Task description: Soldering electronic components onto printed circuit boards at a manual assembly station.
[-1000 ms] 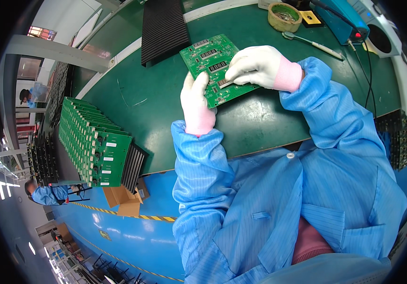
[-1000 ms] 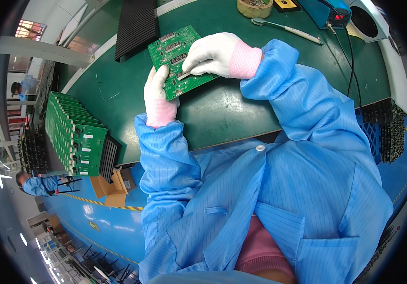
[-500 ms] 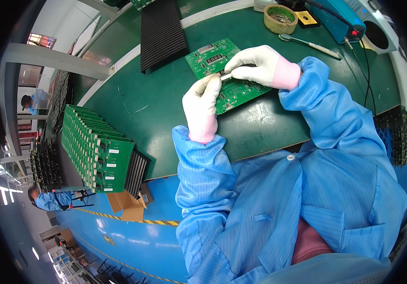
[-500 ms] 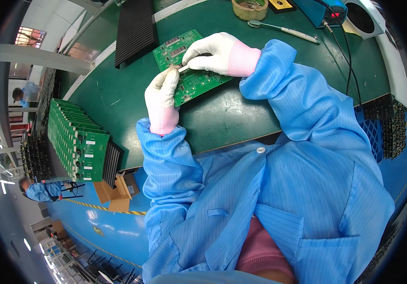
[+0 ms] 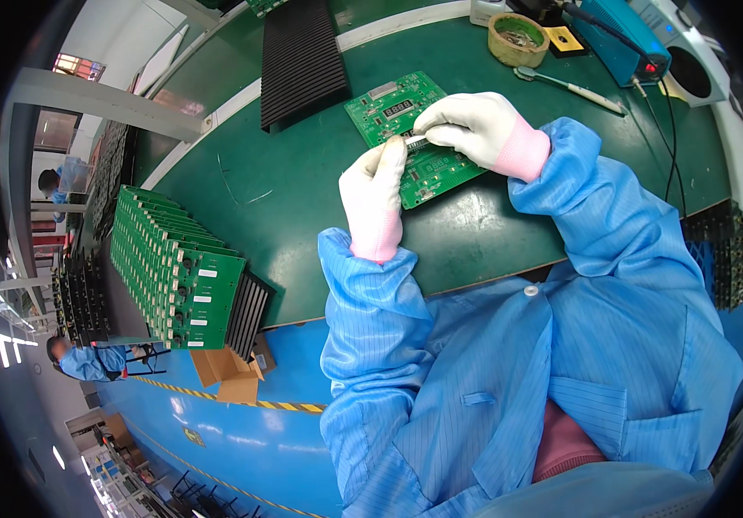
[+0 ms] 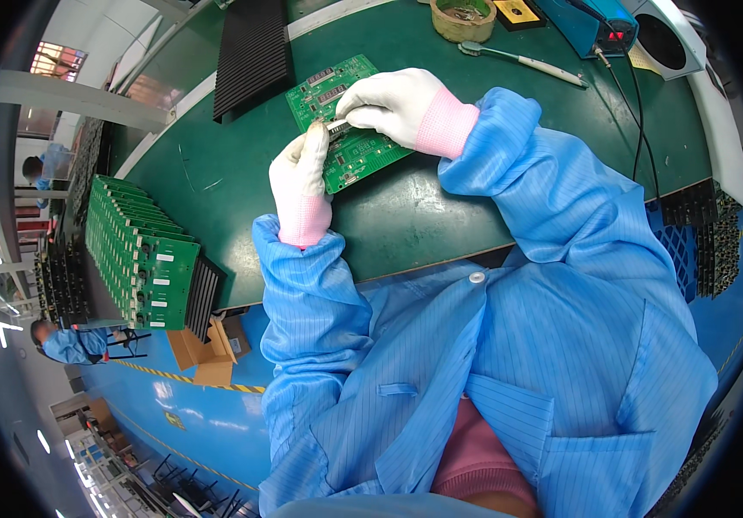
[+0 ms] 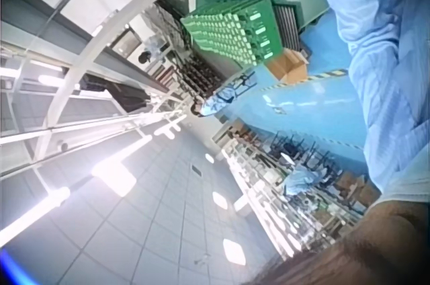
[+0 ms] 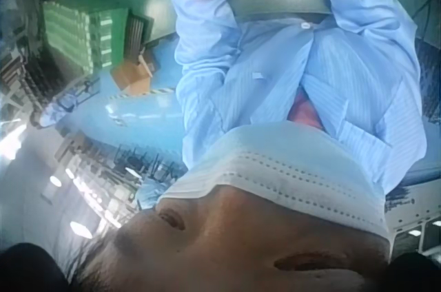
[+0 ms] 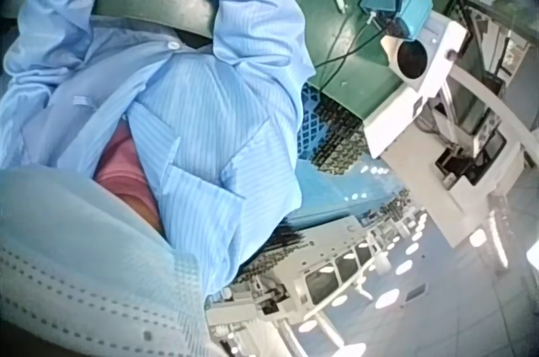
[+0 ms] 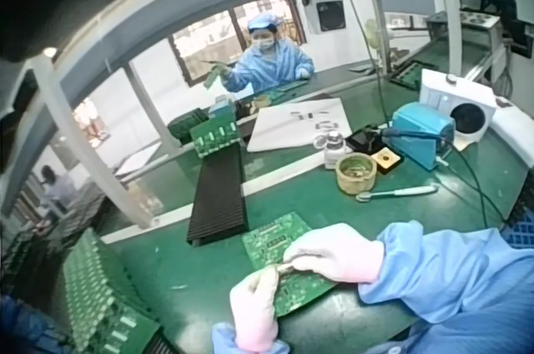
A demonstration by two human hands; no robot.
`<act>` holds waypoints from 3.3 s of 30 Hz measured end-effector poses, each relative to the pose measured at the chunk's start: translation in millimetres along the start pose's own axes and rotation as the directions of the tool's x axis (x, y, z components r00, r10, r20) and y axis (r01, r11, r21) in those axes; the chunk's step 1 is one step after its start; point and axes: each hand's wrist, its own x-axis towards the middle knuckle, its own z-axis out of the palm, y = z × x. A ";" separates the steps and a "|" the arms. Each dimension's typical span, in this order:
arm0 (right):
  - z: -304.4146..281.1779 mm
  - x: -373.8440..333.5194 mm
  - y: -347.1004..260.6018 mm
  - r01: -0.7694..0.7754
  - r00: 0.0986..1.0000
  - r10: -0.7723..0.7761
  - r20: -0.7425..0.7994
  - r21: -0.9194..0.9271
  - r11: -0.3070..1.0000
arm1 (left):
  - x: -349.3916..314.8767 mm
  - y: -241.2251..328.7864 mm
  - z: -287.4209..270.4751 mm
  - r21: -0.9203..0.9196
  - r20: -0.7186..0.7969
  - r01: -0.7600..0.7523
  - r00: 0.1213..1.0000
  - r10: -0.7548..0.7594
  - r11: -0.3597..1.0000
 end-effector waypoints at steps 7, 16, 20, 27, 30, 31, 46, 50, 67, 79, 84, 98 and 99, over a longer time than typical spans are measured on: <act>-2.7 -0.3 -4.3 -0.116 0.991 0.111 0.069 0.079 0.990 | 1.8 -5.3 -2.1 -0.019 -0.005 0.014 1.000 -0.014 1.000; 0.5 -2.8 -4.9 -0.082 0.994 0.084 0.066 -0.023 0.996 | 0.2 -5.8 0.1 -0.002 -0.024 -0.004 1.000 0.004 1.000; 7.6 -6.2 -2.3 -0.020 1.000 0.022 0.018 -0.113 0.993 | 0.7 -6.9 0.4 0.014 -0.032 -0.001 0.999 0.001 1.000; 18.0 -9.9 0.2 0.081 0.993 -0.101 -0.062 -0.265 0.961 | 2.2 -9.3 0.4 0.001 -0.050 0.004 0.999 -0.004 1.000; 19.6 -10.9 -0.1 0.099 0.989 -0.129 -0.079 -0.304 0.948 | 2.8 -10.0 0.5 -0.009 -0.053 0.014 0.998 -0.014 1.000; 20.0 -11.4 -0.4 0.103 0.987 -0.136 -0.083 -0.320 0.942 | 3.1 -10.4 0.5 -0.012 -0.056 0.016 0.998 -0.017 1.000; 17.3 -5.8 -9.1 -0.022 0.997 0.013 -0.078 -0.122 0.992 | 3.5 -14.1 2.5 -0.119 -0.050 0.001 0.999 -0.007 0.993; 18.1 -5.6 -8.7 -0.075 0.997 0.073 -0.030 -0.078 0.994 | 2.7 -14.1 5.8 -0.131 -0.050 -0.009 0.999 0.002 0.991; 19.8 -6.4 -5.8 -0.106 0.994 0.106 -0.015 -0.012 0.994 | 1.7 -12.6 6.3 -0.120 -0.046 -0.012 0.999 0.007 0.993; 23.5 -8.8 -4.2 -0.146 0.988 0.147 -0.040 0.035 0.989 | 1.8 -12.7 6.8 -0.094 -0.049 -0.018 0.999 0.013 0.995; 22.9 -8.7 -5.2 -0.155 0.986 0.158 -0.045 0.053 0.986 | 2.3 -13.8 6.0 -0.077 -0.048 -0.028 0.999 0.024 0.997; 8.1 -3.9 -4.6 -0.183 0.982 0.175 0.076 0.116 0.976 | 4.5 -19.0 1.3 -0.113 -0.015 -0.013 1.000 0.011 0.994; 8.0 -4.1 -4.7 -0.184 0.982 0.176 0.074 0.115 0.976 | 4.5 -18.7 1.9 -0.113 -0.014 -0.013 1.000 0.011 0.994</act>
